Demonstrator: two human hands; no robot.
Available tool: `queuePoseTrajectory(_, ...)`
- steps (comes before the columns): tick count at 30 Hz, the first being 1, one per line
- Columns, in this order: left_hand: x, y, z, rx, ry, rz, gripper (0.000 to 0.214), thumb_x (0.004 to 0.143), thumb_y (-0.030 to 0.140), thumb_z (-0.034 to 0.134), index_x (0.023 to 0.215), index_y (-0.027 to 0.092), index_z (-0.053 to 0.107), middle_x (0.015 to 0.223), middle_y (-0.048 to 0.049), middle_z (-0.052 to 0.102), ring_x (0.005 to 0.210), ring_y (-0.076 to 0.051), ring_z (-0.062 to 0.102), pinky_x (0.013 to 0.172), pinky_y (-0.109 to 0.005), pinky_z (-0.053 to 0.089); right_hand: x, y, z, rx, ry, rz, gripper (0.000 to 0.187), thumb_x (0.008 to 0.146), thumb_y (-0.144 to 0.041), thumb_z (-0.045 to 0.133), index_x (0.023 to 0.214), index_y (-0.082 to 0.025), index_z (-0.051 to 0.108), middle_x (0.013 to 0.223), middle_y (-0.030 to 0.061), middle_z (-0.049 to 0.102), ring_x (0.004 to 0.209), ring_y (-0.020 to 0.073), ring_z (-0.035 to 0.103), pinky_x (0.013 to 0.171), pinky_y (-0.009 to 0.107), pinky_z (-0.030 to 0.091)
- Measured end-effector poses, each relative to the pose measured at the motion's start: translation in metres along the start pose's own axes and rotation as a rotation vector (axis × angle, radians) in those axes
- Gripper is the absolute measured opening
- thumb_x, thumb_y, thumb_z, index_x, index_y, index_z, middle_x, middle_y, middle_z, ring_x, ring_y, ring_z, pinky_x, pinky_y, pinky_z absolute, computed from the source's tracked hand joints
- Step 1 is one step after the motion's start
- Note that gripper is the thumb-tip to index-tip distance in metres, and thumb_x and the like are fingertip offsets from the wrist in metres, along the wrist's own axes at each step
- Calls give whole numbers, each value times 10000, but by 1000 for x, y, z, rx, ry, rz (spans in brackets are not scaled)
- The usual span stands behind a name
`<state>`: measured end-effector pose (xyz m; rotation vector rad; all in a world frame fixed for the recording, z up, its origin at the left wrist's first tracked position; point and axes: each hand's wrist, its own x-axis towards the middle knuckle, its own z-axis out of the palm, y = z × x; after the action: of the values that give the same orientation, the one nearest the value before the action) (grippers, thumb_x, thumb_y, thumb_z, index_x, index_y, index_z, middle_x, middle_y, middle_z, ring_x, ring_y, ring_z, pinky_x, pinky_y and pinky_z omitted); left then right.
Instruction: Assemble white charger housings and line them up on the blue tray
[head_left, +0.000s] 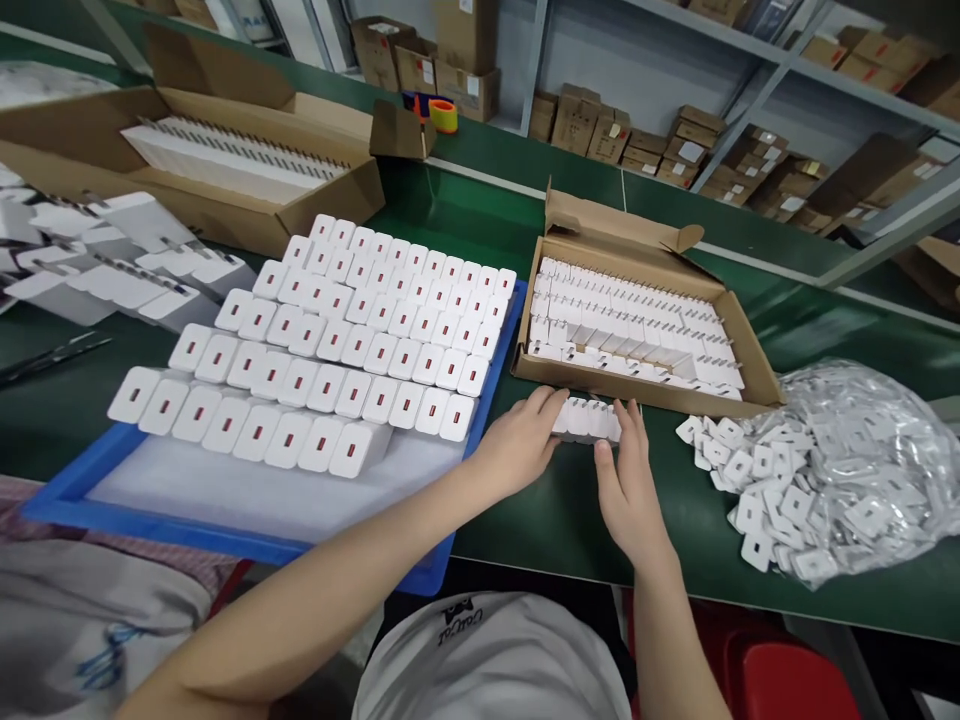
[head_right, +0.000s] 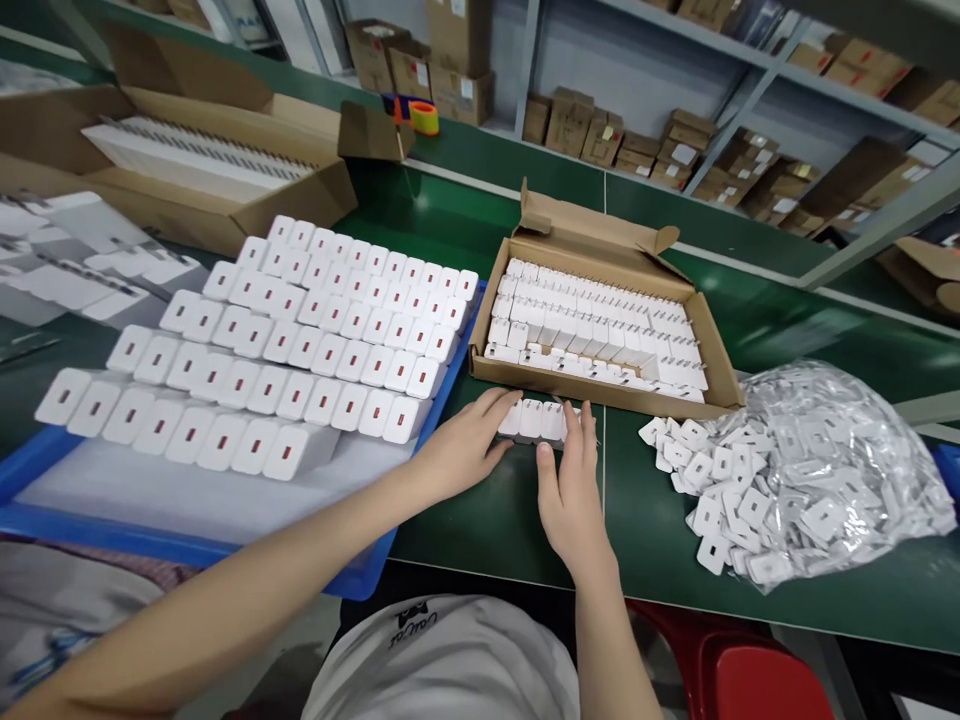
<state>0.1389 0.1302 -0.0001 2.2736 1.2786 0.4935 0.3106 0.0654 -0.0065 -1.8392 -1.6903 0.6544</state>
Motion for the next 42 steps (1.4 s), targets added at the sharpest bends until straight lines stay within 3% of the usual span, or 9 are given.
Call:
queuePoseTrajectory(6, -16, 11, -29, -338, 69, -67, 522, 798, 154, 649, 1286, 202, 470, 1262, -119, 532, 987, -244, 648, 840, -398, 584, -18, 11, -3, 271, 265, -110, 414, 1012, -425, 423, 1404, -295, 447, 1523, 86, 403, 1435, 281, 347, 1141, 538, 361)
queuePoseTrajectory(12, -31, 42, -48, -997, -244, 26, 574, 782, 100, 628, 1304, 259, 448, 1271, -118, 569, 1033, -221, 665, 850, -328, 587, -38, 0, -9, 722, 81, -287, 658, 880, -318, 705, 1465, -328, 405, 1429, 94, 525, 1297, 293, 527, 987, 448, 545)
queuePoseTrajectory(17, -30, 43, -45, -895, -256, 1, 506, 806, 92, 579, 1277, 252, 491, 1327, -104, 542, 1187, -235, 581, 1010, -376, 508, -38, -11, -17, 668, 221, -368, 639, 827, -160, 738, 1387, -325, 477, 1302, 82, 615, 1216, 279, 585, 904, 443, 589)
queuePoseTrajectory(23, -31, 33, -43, -1040, -383, -162, 463, 915, 260, 501, 1375, 242, 447, 1264, -91, 561, 938, -195, 604, 831, -342, 519, -31, -12, -20, 573, 137, -498, 685, 809, -77, 719, 1401, -306, 462, 1285, 82, 618, 1163, 266, 584, 880, 443, 573)
queuePoseTrajectory(27, -33, 34, -44, -949, -433, -128, 452, 960, 368, 511, 1389, 238, 455, 1102, -71, 623, 939, -213, 593, 822, -341, 507, -32, -13, -16, 496, 156, -542, 710, 790, -74, 750, 1404, -285, 464, 1247, 83, 624, 1142, 262, 562, 898, 452, 545)
queuePoseTrajectory(31, -35, 35, -47, -804, -397, -81, 468, 960, 391, 532, 1405, 262, 473, 1386, -102, 503, 1118, -257, 557, 864, -351, 513, -29, -19, -13, 365, 226, -633, 748, 780, -75, 768, 1429, -263, 446, 1219, 91, 622, 1166, 272, 537, 939, 469, 525)
queuePoseTrajectory(34, -35, 35, -48, -796, -333, -50, 403, 969, 384, 519, 1341, 229, 524, 1340, -110, 533, 1092, -243, 564, 867, -339, 501, -26, -24, -13, 326, 262, -678, 783, 784, -108, 782, 1454, -281, 417, 1190, 84, 630, 1125, 264, 561, 916, 454, 532)
queuePoseTrajectory(39, -35, 38, -46, -992, -372, 18, 353, 981, 391, 494, 1276, 196, 486, 1134, -92, 593, 962, -199, 578, 803, -302, 491, -24, -20, -22, 393, 79, -628, 749, 804, -351, 796, 1456, -244, 444, 1174, 96, 602, 1037, 251, 598, 871, 412, 529)
queuePoseTrajectory(42, -34, 39, -45, -1040, -442, -52, 345, 962, 384, 533, 1240, 189, 476, 1071, -71, 576, 868, -167, 562, 733, -277, 479, -25, -15, -27, 414, 25, -613, 505, 860, -227, 724, 1338, -226, 562, 1174, 93, 591, 1062, 245, 588, 881, 398, 512)
